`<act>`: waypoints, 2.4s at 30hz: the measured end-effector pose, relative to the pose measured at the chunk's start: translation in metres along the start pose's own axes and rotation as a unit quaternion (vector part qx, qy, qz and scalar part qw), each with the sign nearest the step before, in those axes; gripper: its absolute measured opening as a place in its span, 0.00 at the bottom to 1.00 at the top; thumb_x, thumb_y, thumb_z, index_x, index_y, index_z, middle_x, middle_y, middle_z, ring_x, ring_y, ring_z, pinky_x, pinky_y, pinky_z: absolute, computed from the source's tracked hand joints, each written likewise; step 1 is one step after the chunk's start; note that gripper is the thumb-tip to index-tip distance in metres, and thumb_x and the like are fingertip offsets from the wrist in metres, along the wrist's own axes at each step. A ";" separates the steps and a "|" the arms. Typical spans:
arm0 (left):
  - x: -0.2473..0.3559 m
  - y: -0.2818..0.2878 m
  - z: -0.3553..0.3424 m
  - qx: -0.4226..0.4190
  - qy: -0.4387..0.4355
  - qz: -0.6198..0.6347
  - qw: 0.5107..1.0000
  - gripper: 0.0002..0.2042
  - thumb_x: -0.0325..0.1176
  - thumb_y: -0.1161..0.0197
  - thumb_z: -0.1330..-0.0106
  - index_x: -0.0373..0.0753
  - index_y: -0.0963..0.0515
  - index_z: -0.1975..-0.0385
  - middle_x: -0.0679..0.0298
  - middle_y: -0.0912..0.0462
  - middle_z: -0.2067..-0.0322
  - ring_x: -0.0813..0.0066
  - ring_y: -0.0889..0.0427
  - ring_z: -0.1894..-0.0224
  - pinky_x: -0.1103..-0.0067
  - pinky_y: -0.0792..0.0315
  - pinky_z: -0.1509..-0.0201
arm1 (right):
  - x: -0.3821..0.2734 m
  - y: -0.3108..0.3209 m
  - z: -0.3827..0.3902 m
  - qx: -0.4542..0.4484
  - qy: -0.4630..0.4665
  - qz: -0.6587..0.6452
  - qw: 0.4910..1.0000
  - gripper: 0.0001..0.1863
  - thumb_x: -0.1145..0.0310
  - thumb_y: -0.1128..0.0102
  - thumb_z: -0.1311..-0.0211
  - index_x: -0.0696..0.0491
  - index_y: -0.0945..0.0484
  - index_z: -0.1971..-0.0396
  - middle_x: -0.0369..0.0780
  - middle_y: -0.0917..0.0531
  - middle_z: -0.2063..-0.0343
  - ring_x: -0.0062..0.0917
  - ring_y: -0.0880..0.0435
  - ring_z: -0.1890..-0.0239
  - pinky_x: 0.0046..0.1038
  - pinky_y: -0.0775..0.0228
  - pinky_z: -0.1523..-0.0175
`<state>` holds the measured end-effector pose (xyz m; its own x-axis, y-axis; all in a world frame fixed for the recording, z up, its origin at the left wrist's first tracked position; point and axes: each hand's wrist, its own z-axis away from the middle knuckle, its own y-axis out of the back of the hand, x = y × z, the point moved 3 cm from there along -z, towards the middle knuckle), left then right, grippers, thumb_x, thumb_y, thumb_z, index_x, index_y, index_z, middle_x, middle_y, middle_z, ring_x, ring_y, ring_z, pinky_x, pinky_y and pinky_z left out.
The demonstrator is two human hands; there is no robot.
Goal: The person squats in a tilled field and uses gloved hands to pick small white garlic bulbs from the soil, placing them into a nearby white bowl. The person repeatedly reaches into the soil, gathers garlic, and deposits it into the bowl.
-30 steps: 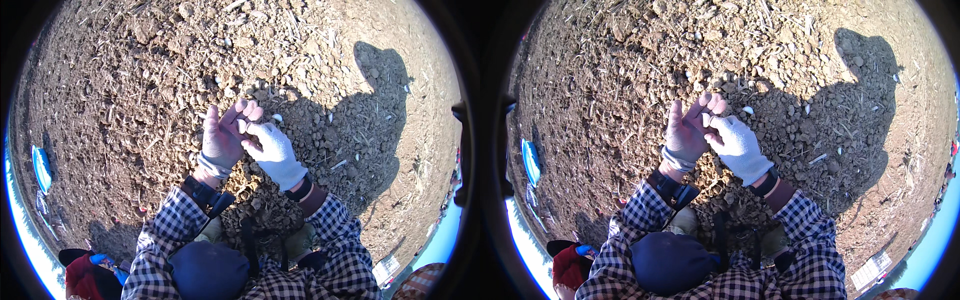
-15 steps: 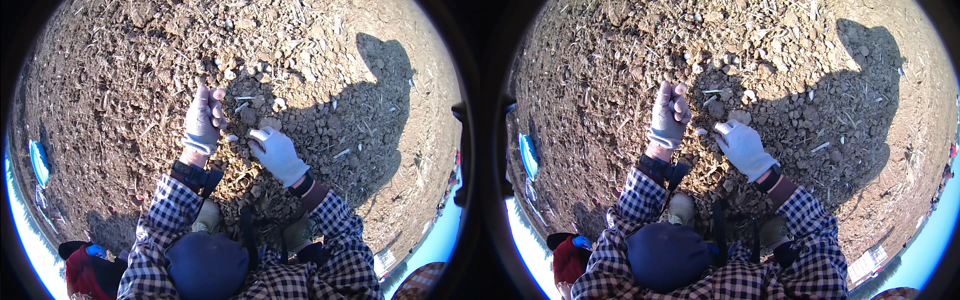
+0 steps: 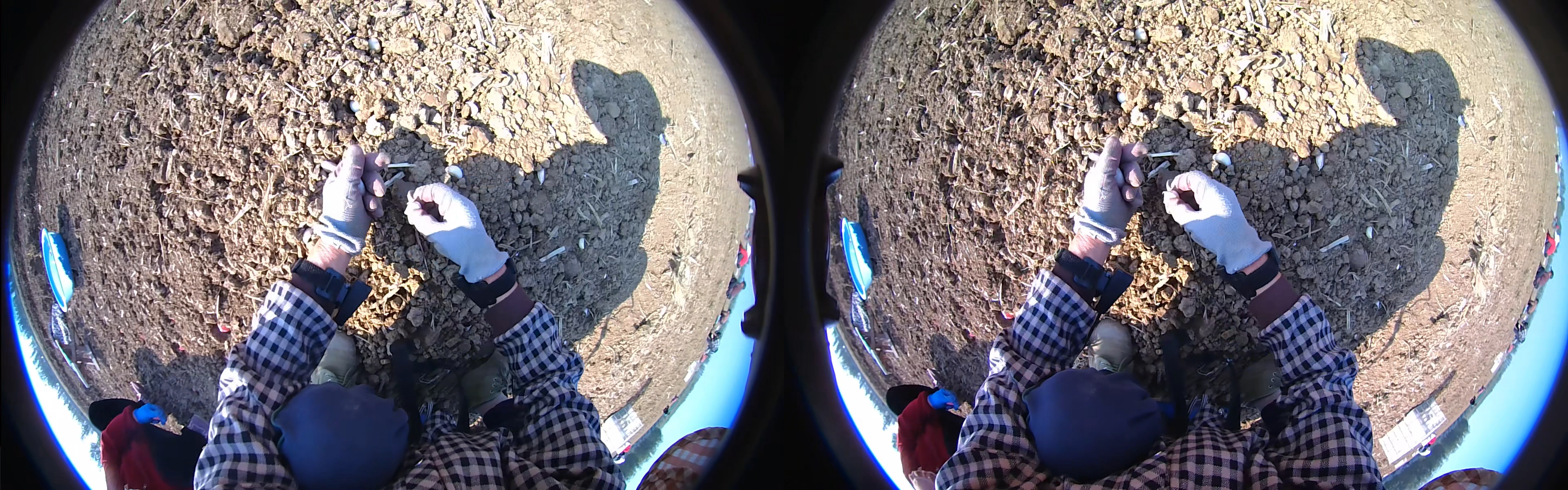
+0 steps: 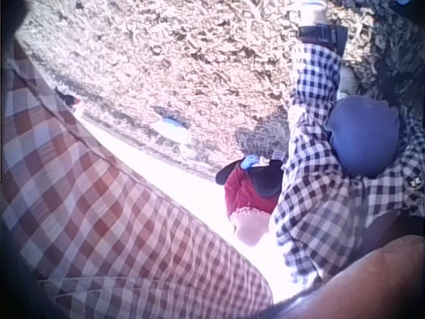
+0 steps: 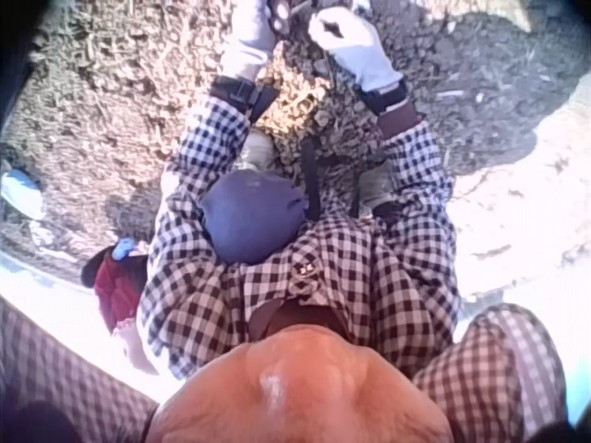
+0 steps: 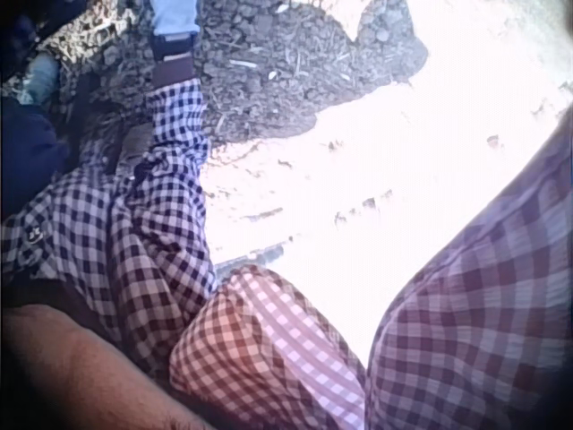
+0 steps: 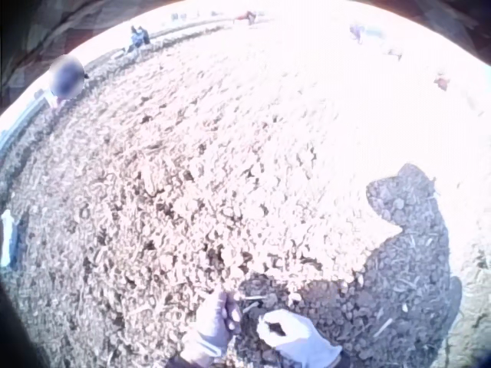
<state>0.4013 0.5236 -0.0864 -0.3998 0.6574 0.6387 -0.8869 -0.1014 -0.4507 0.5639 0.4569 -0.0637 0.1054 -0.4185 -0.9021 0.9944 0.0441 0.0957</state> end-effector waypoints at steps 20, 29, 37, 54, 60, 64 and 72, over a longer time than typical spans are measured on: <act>-0.010 -0.012 -0.030 0.006 0.131 -0.154 0.979 0.23 0.52 0.49 0.23 0.36 0.20 0.64 0.64 0.21 0.88 0.79 0.36 0.96 0.81 0.41 0.94 | -0.054 0.182 -0.197 0.168 0.069 0.535 0.825 0.16 0.50 0.42 0.36 0.47 0.15 0.68 0.44 0.15 0.68 0.41 0.15 0.63 0.41 0.23 0.58; -0.009 -0.015 -0.029 -0.017 0.123 -0.109 0.986 0.23 0.50 0.50 0.23 0.34 0.19 0.64 0.60 0.19 0.85 0.77 0.35 0.95 0.80 0.40 0.93 | -0.054 0.173 -0.196 0.164 0.120 0.603 0.772 0.23 0.47 0.48 0.31 0.51 0.17 0.71 0.46 0.16 0.72 0.42 0.17 0.65 0.42 0.25 0.59; -0.011 -0.011 -0.030 -0.029 0.126 -0.095 0.987 0.22 0.49 0.48 0.23 0.33 0.20 0.65 0.60 0.18 0.85 0.77 0.34 0.95 0.80 0.41 0.94 | -0.064 0.164 -0.198 0.090 0.161 0.614 0.767 0.15 0.62 0.54 0.30 0.51 0.19 0.56 0.47 0.17 0.63 0.44 0.16 0.60 0.43 0.24 0.55; -0.018 -0.006 -0.035 -0.024 0.104 -0.134 0.985 0.21 0.49 0.47 0.24 0.34 0.19 0.64 0.61 0.18 0.85 0.75 0.35 0.96 0.79 0.40 0.94 | -0.065 0.167 -0.195 0.102 0.061 0.611 0.783 0.12 0.64 0.48 0.34 0.53 0.18 0.61 0.50 0.16 0.66 0.45 0.15 0.62 0.41 0.23 0.56; 0.000 -0.021 -0.024 -0.014 0.190 -0.043 0.981 0.22 0.52 0.49 0.24 0.37 0.20 0.54 0.69 0.19 0.79 0.87 0.33 0.87 0.87 0.42 0.87 | -0.099 0.196 -0.079 0.114 0.248 0.470 0.839 0.12 0.62 0.47 0.31 0.52 0.21 0.55 0.47 0.19 0.64 0.44 0.18 0.60 0.40 0.24 0.54; 0.051 -0.078 0.002 -0.168 0.169 -0.071 0.969 0.26 0.54 0.52 0.23 0.33 0.22 0.49 0.68 0.17 0.73 0.87 0.24 0.81 0.87 0.30 0.81 | -0.127 0.238 0.025 0.053 0.163 0.436 0.883 0.12 0.66 0.45 0.30 0.53 0.20 0.52 0.44 0.18 0.69 0.37 0.18 0.65 0.36 0.26 0.58; 0.113 -0.239 0.079 -0.399 0.190 -0.111 0.890 0.36 0.65 0.52 0.29 0.32 0.24 0.46 0.54 0.16 0.54 0.65 0.14 0.53 0.66 0.19 0.45 | -0.179 0.285 0.191 0.177 0.213 0.448 0.850 0.12 0.71 0.43 0.31 0.56 0.19 0.51 0.42 0.17 0.63 0.33 0.17 0.64 0.30 0.26 0.58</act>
<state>0.5497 0.5633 0.1432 0.0062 0.8155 0.5788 -0.4271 0.5255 -0.7358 0.8288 0.3709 0.2059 0.8863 0.0090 -0.4631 0.4600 -0.1349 0.8776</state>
